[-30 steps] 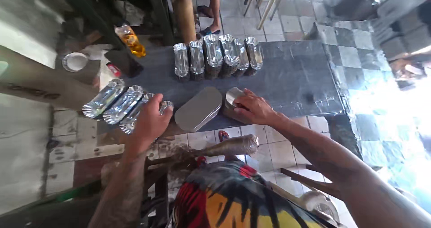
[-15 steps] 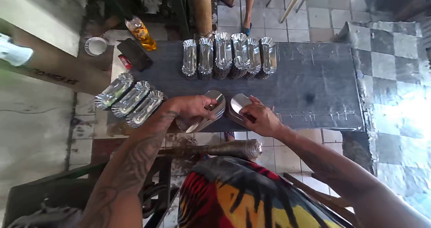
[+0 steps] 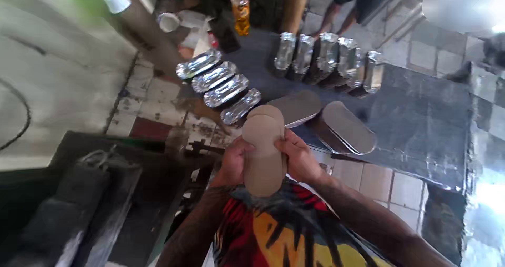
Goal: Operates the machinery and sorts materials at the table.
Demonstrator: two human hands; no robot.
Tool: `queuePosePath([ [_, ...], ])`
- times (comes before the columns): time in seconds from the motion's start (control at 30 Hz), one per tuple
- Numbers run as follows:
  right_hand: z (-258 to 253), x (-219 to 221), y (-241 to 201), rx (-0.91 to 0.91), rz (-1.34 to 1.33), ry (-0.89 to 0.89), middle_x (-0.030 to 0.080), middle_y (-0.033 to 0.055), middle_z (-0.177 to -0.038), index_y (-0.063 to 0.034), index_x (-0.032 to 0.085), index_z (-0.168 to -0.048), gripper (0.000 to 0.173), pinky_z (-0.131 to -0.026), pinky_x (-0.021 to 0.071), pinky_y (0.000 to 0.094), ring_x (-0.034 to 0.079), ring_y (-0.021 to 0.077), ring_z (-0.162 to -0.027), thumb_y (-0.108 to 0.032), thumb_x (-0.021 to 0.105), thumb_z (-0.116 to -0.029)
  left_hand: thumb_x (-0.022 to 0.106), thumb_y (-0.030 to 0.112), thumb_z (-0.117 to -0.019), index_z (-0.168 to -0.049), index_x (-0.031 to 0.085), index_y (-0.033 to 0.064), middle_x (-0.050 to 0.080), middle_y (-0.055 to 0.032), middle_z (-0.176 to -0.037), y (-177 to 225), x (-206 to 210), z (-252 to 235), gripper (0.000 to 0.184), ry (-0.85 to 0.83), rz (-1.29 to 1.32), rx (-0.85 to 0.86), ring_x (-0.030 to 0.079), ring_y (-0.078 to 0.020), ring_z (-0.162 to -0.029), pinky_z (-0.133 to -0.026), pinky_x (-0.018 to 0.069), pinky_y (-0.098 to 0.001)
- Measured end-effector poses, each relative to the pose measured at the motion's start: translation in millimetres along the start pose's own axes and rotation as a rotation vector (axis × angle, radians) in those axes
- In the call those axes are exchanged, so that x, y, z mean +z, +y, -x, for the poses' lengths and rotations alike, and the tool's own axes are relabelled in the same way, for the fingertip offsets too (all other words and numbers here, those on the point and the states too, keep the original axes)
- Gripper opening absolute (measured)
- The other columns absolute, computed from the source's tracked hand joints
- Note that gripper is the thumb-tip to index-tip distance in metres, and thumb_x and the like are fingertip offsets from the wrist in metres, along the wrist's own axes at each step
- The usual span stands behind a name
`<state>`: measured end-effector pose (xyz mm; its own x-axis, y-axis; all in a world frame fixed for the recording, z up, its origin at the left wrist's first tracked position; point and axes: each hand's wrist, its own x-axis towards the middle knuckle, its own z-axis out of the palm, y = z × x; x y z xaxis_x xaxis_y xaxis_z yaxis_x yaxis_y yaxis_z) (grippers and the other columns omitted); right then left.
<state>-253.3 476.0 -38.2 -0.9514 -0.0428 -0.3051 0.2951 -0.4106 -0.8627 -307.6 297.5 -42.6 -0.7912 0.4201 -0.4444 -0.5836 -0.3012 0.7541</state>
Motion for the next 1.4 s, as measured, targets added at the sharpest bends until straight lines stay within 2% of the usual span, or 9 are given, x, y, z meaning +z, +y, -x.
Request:
queuePosePath([
  [0.1, -2.1, 3.6, -0.4, 0.103, -0.114, -0.343, 0.074, 0.0071, -0.108, -0.0099, 0.063, -0.126, 0.031, -0.088, 0.0607, 0.0392, 0.072, 0.0162, -0.097, -0.002, 0.049, -0.099, 0.051, 0.008, -0.0862, -0.072, 0.069, 0.0222, 0.072, 0.0066, -0.071, -34.1, -17.0, 16.5, 0.027, 0.007, 0.315, 0.197, 0.067, -0.0001, -0.065, -0.061, 0.0576, -0.0194],
  [0.2, -3.4, 5.0, 21.5, 0.095, -0.175, -0.328, 0.075, 0.0065, -0.102, -0.0089, 0.069, -0.115, 0.027, -0.086, 0.0607, 0.0393, 0.072, 0.0155, -0.094, 0.001, 0.053, -0.096, 0.065, 0.023, -0.0901, -0.081, 0.077, 0.0208, 0.075, 0.0041, -0.079, -79.7, -21.2, 11.9, 0.016, -0.104, 0.54, 0.264, 0.071, -0.0024, -0.075, -0.07, 0.0603, -0.0226],
  [0.3, 3.7, -46.2, 61.5, 0.022, 0.405, -0.257, 0.072, 0.0127, -0.112, 0.0059, 0.064, -0.121, 0.024, -0.093, 0.0591, 0.0353, 0.07, 0.017, -0.103, -0.002, 0.055, -0.0996, 0.047, 0.01, -0.094, -0.109, 0.065, 0.0044, 0.068, 0.001, -0.096, -119.1, -54.4, -10.4, 0.024, -0.077, -0.164, 0.037, 0.064, -0.0008, -0.088, -0.082, 0.0548, -0.0222],
  [0.43, 52.1, -147.5, 115.4, 0.315, 1.276, -0.634, 0.059, 0.0246, -0.141, 0.0002, 0.059, -0.139, 0.043, -0.116, 0.0402, 0.0553, 0.053, 0.0397, -0.135, -0.003, 0.06, -0.0959, 0.053, 0.022, -0.1048, -0.147, 0.048, -0.0043, 0.058, -0.0253, -0.139, -199.9, -63.5, -90.2, 0.05, -0.432, -0.96, -0.285, 0.058, -0.0321, -0.129, -0.112, 0.0435, -0.0498],
  [0.73, 138.0, -187.5, 168.1, 0.767, 1.159, -0.552, 0.058, 0.0261, -0.142, -0.0007, 0.058, -0.141, 0.038, -0.113, 0.0397, 0.0593, 0.049, 0.0452, -0.137, -0.008, 0.053, -0.1048, 0.024, 0.06, -0.1051, -0.131, 0.067, 0.0094, 0.063, -0.0184, -0.138, -280.1, 5.4, -181.1, 0.071, -0.515, -1.423, -0.582, 0.055, -0.0372, -0.134, -0.108, 0.0378, -0.0679],
  [0.93, 135.5, -194.1, 148.5, 0.511, 1.179, -0.66, 0.06, 0.0254, -0.137, -0.0022, 0.064, -0.134, 0.034, -0.11, 0.0435, 0.0603, 0.054, 0.0434, -0.131, -0.007, 0.059, -0.1008, 0.032, 0.04, -0.1124, -0.135, 0.059, -0.0024, 0.061, -0.0289, -0.132, -140.4, 6.5, -113.5, 0.055, -0.435, -1.35, -0.315, 0.058, -0.0429, -0.126, -0.106, 0.0426, -0.0637],
  [1.17, 72.3, -167.8, 159.7, 0.215, 1.066, -0.602, 0.068, 0.0218, -0.124, 0.0012, 0.068, -0.126, 0.034, -0.109, 0.0482, 0.0488, 0.064, 0.0331, -0.119, -0.02, 0.061, -0.1006, 0.039, 0.034, -0.1104, -0.127, 0.061, 0.0147, 0.071, 0.0041, -0.106, 44.4, -70.3, 8.0, 0.034, 0.249, -0.287, 0.35, 0.067, -0.0027, -0.092, -0.081, 0.0585, -0.0245],
  [1.3, 30.9, -93.1, 152.8, 0.089, 1.045, -0.661, 0.068, 0.022, -0.123, 0.0034, 0.068, -0.124, 0.032, -0.105, 0.0514, 0.0436, 0.066, 0.0294, -0.115, -0.017, 0.061, -0.1004, 0.032, 0.018, -0.1108, -0.144, 0.046, -0.0047, 0.058, -0.018, -0.136, 54.0, -97.9, 27.1, 0.042, 0.643, -0.483, 0.609, 0.057, -0.0176, -0.122, -0.107, 0.0465, -0.0355],
  [1.4, 11.1, -37.4, 153.7, 0.029, 1.029, -0.636, 0.069, 0.0203, -0.12, 0.0032, 0.069, -0.122, 0.03, -0.102, 0.0538, 0.0428, 0.067, 0.0269, -0.112, -0.012, 0.06, -0.0983, 0.029, 0.039, -0.112, -0.129, 0.06, -0.0032, 0.066, -0.0236, -0.116, 14.9, -147.1, 71.4, 0.055, 0.691, -0.974, 0.432, 0.065, -0.0327, -0.11, -0.098, 0.052, -0.0537],
])
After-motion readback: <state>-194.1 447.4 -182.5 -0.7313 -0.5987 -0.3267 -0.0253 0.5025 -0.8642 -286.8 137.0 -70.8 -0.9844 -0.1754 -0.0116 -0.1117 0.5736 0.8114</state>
